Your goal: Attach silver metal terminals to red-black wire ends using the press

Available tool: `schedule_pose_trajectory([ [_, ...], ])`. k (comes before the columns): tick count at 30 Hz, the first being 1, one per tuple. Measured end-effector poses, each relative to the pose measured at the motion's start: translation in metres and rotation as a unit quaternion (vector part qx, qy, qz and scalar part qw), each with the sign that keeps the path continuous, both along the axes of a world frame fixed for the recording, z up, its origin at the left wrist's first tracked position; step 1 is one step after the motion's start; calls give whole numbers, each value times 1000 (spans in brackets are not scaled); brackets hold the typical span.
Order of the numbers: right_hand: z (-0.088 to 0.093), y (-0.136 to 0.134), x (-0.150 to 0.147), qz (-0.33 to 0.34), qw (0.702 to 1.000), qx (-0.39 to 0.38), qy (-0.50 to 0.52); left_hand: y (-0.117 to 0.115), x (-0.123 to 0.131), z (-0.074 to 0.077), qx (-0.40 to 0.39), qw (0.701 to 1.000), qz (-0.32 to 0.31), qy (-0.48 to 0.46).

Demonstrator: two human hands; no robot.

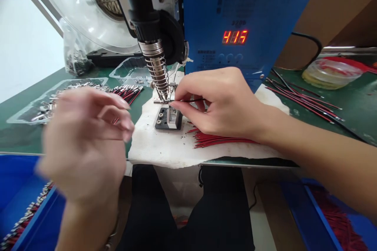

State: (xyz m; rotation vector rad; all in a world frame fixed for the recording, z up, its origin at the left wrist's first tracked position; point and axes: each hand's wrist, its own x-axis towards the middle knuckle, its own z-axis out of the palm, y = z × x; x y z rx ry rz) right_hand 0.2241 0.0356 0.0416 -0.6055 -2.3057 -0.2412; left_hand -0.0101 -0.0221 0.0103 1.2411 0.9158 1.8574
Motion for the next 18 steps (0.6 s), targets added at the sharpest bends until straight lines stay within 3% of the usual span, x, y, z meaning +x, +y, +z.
schedule_pose_trajectory([
  [2, 1, -2, -2, 7, 1000, 16, 2, 4, 12, -9, -35, 998, -50, 20],
  [5, -2, -5, -6, 19, 999, 39, 6, 6, 11, -17, -78, 986, -129, 74],
  [10, -6, -12, -10, 10, 999, 42, 22, 1, -7, -11, -112, 949, -201, 214],
  [14, -6, -16, -12, 15, 999, 43, 13, -2, -5, -5, -76, 928, -215, 294],
  [18, -8, -18, -16, 36, 998, 29, 37, 1, 6, -6, -41, 930, -198, 305],
])
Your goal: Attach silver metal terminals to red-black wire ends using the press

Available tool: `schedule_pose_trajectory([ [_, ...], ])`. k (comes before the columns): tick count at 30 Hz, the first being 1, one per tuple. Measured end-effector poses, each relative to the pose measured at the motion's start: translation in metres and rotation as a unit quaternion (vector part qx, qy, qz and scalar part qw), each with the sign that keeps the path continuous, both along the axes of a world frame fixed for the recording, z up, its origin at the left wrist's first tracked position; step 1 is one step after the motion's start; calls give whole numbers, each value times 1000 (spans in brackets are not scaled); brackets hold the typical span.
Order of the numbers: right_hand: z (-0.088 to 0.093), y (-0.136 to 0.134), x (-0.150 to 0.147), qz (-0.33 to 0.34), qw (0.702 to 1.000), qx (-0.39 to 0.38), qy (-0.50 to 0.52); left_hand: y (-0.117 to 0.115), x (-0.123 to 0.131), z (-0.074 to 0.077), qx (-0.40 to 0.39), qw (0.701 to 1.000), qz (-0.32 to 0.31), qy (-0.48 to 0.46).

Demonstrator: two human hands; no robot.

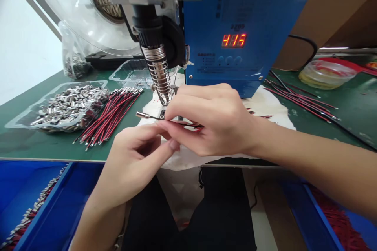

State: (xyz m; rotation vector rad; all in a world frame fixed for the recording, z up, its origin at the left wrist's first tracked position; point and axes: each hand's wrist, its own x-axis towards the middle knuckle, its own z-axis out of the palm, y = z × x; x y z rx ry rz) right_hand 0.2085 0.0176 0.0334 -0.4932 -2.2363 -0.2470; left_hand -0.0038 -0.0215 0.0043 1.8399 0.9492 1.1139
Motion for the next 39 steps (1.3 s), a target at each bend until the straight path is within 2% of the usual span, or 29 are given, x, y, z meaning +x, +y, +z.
schedule_pose_trajectory([
  [3, -4, 1, -4, 15, 1000, -8, 18, 1, 3, -1, 15, 1000, 0, -3],
  [7, -5, 3, -5, 31, 999, -6, 15, 1, 2, 1, -9, 1000, 6, 2],
  [13, -1, 5, 0, 16, 999, -11, -34, 0, -1, 6, -22, 1000, -11, -14],
  [17, -3, 7, 0, 43, 998, -34, -27, 3, -3, 6, -64, 997, -39, -32],
  [23, -1, 2, -4, 118, 978, -173, 4, 7, -10, 8, -103, 988, -110, -44],
  [27, 4, -4, -7, 135, 958, -249, 46, 8, -13, 9, -118, 984, -120, -53],
  [33, 5, -7, -8, 125, 934, -326, 78, 9, -17, -1, -47, 995, -86, -13],
  [39, 3, -3, -9, 121, 903, -400, 103, 13, -17, 1, -20, 986, -155, -50],
])
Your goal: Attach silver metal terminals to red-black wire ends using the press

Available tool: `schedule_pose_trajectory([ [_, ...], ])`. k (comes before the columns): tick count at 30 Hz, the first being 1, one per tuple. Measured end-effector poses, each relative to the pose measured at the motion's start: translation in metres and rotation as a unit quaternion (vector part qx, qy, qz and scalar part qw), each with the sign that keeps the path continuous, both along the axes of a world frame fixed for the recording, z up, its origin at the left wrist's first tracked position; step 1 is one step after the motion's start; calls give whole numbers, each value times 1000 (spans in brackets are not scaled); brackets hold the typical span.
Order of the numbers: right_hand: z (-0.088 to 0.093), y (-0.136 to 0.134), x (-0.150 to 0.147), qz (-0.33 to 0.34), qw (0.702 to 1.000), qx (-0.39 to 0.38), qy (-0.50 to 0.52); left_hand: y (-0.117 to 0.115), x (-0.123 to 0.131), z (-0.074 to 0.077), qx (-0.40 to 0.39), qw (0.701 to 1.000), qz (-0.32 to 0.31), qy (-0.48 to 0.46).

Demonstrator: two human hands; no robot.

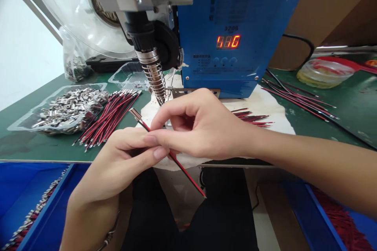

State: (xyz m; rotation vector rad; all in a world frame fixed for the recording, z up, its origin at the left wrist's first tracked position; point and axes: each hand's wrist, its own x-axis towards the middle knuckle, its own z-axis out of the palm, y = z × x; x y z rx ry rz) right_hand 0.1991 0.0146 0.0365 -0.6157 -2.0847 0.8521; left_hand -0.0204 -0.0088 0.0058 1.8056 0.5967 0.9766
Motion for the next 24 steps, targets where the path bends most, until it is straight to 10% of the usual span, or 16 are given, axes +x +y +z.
schedule_pose_trajectory([
  [7, -3, 4, 3, -11, 993, 115, -38, 0, -1, -2, -33, 999, 12, 8],
  [11, 1, 18, 18, 8, 891, 435, -126, -14, -4, -8, -33, 994, 103, -13],
  [14, 5, 29, 35, 30, 855, 490, -170, -30, -11, -7, 30, 976, 213, 16],
  [20, 12, 39, 59, 11, 851, 468, -238, -32, -54, 21, 251, 866, 367, 227],
  [24, 15, 43, 61, 40, 861, 394, -318, -11, -72, 46, 204, 739, 430, 477],
])
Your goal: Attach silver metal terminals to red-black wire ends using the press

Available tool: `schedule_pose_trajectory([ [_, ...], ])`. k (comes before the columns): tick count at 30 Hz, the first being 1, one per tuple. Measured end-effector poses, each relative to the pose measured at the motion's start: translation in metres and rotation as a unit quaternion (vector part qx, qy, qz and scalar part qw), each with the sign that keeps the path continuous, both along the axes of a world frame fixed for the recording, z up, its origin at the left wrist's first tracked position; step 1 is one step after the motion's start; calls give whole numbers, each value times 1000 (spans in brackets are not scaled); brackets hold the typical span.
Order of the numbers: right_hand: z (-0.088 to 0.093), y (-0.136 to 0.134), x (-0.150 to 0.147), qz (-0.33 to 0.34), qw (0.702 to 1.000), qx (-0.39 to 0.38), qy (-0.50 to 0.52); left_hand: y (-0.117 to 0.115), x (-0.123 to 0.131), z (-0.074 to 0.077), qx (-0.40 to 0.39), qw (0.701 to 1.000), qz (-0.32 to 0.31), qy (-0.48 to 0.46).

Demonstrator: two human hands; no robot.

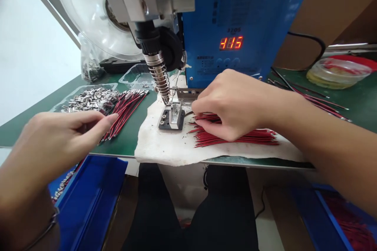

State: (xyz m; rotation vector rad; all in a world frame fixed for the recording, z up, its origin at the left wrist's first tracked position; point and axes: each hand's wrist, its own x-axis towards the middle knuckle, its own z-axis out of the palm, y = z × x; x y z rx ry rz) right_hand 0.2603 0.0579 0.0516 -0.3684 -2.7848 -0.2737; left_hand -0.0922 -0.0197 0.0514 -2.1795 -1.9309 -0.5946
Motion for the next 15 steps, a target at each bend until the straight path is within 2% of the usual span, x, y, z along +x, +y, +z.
schedule_pose_trajectory([
  [2, -2, 2, -2, -17, 998, -47, -30, 10, 1, 9, -42, 990, 109, 73],
  [4, -5, 2, -5, -28, 994, -89, -47, 18, 4, 16, -79, 977, 159, 115],
  [9, -11, 0, -12, -30, 986, -155, -53, 35, 7, 22, -119, 966, 175, 149],
  [15, -10, 0, -13, -48, 981, -178, -64, 41, 6, 28, -144, 961, 187, 142],
])
